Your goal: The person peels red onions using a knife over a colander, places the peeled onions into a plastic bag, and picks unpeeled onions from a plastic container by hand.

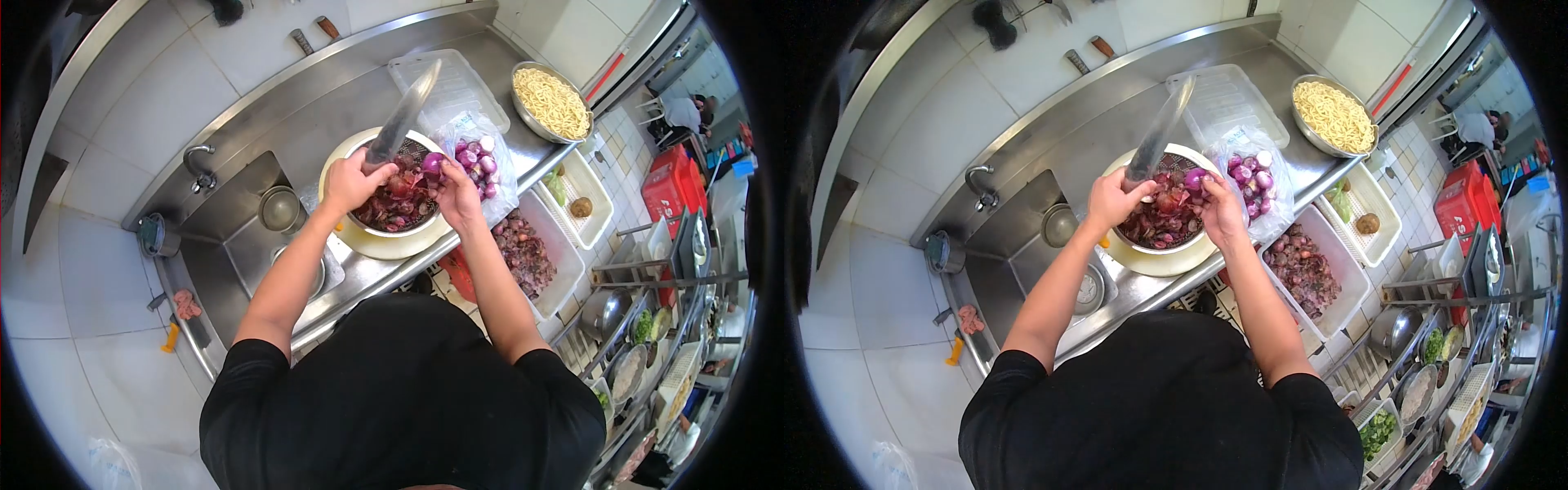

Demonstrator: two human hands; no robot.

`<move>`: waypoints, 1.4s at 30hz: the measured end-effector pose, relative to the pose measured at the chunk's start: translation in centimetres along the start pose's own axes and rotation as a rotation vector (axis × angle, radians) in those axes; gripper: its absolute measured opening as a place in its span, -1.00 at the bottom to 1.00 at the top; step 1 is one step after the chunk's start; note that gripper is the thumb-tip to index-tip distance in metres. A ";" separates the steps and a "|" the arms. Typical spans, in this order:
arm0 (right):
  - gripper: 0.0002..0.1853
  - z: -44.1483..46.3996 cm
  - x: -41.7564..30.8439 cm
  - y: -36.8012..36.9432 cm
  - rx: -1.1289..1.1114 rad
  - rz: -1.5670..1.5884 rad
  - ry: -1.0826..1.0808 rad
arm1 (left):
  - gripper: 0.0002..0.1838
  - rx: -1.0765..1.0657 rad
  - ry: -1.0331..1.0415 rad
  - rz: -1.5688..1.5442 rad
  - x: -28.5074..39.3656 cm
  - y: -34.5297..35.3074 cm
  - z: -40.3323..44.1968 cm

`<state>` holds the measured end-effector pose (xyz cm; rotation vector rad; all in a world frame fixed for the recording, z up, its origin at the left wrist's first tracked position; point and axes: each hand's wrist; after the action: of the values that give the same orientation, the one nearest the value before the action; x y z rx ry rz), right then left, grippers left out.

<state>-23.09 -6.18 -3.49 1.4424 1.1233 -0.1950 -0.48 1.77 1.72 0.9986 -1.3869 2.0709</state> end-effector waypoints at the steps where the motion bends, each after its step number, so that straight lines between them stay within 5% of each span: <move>1: -0.63 -0.2 -0.4 -0.1 -0.046 0.037 0.011 | -0.39 -0.067 -0.046 0.240 -0.5 -0.4 0.7; 2: -0.62 -0.3 -0.7 -0.1 -0.091 0.075 0.022 | -0.32 -0.134 -0.093 0.480 -0.9 -0.7 1.1; 8: -0.67 -1.0 -1.6 1.6 -0.149 0.047 0.115 | -0.13 -0.120 0.078 0.217 0.3 -0.4 0.5; 16: -0.71 -0.7 -0.6 2.1 -0.018 -0.036 0.167 | -0.48 -0.082 0.336 0.148 0.4 0.6 1.7; 21: -0.63 -0.5 -2.4 -0.5 -0.055 0.225 0.226 | -0.40 0.092 0.042 0.049 -1.6 0.5 1.5; 24: -0.59 -0.8 -2.7 -0.3 -0.135 0.326 0.229 | -0.31 0.024 -0.104 0.256 -3.7 1.0 2.3; 25: -0.57 -0.7 -2.6 -0.4 -0.157 0.360 0.234 | -0.23 -0.005 -0.130 0.105 -4.1 1.0 2.2; 28: -0.55 -0.8 -2.3 0.1 -0.204 0.398 0.205 | -0.35 0.022 -0.159 0.098 -4.9 1.9 1.8; 31: -0.48 -0.5 -1.4 -0.6 -0.096 0.309 0.184 | -0.29 -0.010 -0.139 0.496 -3.3 1.7 1.4; 37: -0.49 -1.1 -2.0 0.7 -0.281 0.318 0.207 | -0.17 -0.095 -0.278 0.099 -4.4 3.0 2.3; 42: -0.53 -1.4 -2.1 1.2 -0.181 0.209 0.171 | -0.25 -0.049 -0.161 0.090 -3.1 2.8 1.4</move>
<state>-24.00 -5.82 -0.88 1.4215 1.0881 0.1759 -0.02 -0.52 -2.00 1.1223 -1.5818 2.0470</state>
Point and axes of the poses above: each hand's wrist, its own z-axis towards the middle knuckle, its own y-axis out of the palm, x = y × z, and after that the axes turned 2 degrees about x, right-handed
